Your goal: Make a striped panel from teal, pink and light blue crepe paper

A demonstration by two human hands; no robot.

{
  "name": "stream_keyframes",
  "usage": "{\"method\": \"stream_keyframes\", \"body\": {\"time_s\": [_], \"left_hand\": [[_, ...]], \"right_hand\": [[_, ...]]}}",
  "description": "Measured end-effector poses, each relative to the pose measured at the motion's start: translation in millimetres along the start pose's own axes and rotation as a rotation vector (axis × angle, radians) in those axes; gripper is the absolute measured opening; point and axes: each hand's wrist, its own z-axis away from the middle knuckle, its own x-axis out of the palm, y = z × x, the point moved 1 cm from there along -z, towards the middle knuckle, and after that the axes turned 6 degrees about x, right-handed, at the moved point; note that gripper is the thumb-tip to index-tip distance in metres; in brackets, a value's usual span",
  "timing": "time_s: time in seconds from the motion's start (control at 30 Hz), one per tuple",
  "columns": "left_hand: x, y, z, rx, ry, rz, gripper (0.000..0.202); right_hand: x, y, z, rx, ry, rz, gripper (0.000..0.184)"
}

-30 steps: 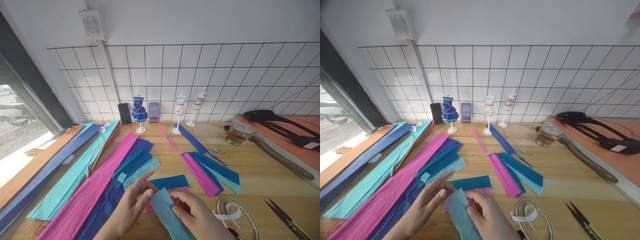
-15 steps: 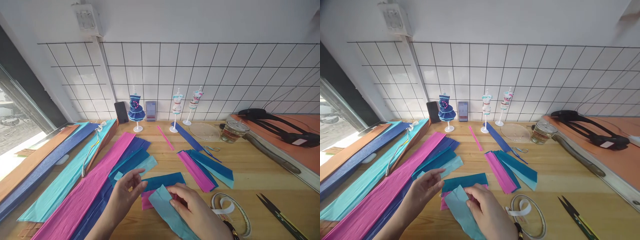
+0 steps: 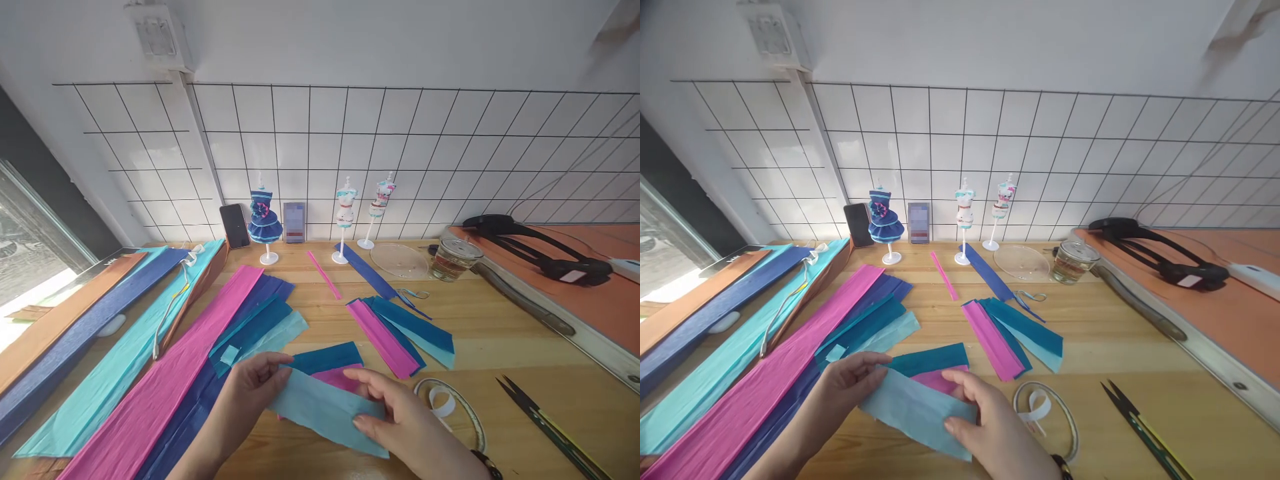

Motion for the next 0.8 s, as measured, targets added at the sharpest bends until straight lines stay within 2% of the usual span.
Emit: {"method": "stream_keyframes", "body": {"time_s": [0.1,0.33,0.47,0.53,0.6,0.7,0.8], "left_hand": [[0.5,4.5,1.2,-0.02,-0.01,-0.037,0.037],[4.2,9.8,6.0,-0.009,0.007,-0.137,0.042],[7.4,7.9,16.1,-0.072,-0.021,-0.182,0.049],[7.8,3.1,22.3,-0.106,-0.029,-0.252,0.048],[6.8,-4.5,28.0,-0.109,-0.009,-0.34,0.046],[3.4,-19.4,34.8,-0.016,0.055,-0.481,0.046],[0.4,-34.7,40.4,0.039,0.066,-0.6,0.052]], "right_hand": [[-7.7,8.7,1.8,-0.013,0.05,-0.036,0.048],[-16.8,14.7,8.4,-0.061,0.272,0.009,0.034],[-13.1,26.3,11.5,-0.038,0.21,-0.043,0.019],[-9.4,31.1,11.5,-0.004,0.162,-0.069,0.014],[-6.3,32.0,11.0,0.011,0.171,-0.017,0.011],[-2.8,27.7,10.7,0.002,0.227,0.175,0.005],[0.3,26.3,10.5,-0.032,0.267,0.352,0.005]]}}
